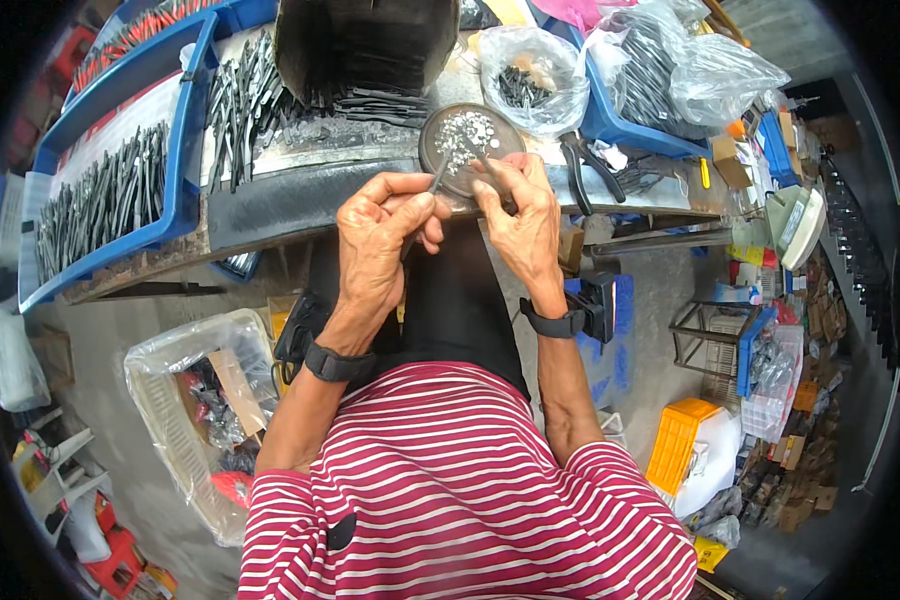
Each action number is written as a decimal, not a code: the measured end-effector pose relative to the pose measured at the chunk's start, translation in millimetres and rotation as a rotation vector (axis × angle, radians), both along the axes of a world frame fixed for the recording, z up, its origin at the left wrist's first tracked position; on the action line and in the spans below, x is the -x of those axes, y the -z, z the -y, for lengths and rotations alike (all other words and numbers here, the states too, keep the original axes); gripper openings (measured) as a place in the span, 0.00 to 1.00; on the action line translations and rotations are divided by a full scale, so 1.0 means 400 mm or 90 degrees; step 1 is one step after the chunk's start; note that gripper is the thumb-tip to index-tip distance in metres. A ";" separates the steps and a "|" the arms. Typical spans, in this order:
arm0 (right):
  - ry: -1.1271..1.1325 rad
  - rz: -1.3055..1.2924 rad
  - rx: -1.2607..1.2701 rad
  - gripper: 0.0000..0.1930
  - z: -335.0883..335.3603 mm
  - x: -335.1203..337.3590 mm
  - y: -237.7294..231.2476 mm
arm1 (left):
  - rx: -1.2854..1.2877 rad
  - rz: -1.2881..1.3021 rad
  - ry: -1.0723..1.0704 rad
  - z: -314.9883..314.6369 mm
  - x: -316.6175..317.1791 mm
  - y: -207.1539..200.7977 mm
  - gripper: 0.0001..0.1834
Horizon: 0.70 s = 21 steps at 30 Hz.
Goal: The person assembles metal components by fitting small pins from a dish onto metal strips using a handheld metal tool.
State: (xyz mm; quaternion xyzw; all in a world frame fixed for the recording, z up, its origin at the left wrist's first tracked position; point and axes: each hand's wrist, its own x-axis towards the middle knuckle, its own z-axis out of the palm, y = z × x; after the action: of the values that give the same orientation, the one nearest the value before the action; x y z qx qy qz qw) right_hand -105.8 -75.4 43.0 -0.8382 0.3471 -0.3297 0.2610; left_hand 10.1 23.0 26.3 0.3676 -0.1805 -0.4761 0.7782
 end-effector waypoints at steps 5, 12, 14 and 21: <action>-0.030 -0.057 0.128 0.13 0.001 -0.015 0.003 | 0.002 -0.010 -0.033 -0.018 -0.019 0.005 0.09; -0.058 -0.123 0.178 0.13 -0.002 -0.019 0.012 | -0.003 -0.026 -0.049 -0.027 -0.035 0.013 0.08; -0.052 -0.105 0.182 0.13 -0.001 -0.017 0.017 | 0.003 -0.037 -0.050 -0.029 -0.038 0.019 0.07; -0.059 -0.075 0.142 0.14 0.010 0.003 0.024 | -0.038 -0.011 -0.023 -0.023 -0.029 0.010 0.07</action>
State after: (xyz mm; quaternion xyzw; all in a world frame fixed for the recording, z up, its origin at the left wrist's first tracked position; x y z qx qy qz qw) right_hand -107.0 -79.2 33.6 -0.8952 0.2839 -0.3036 0.1605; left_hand 21.6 32.3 22.5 0.3894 -0.1527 -0.4702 0.7772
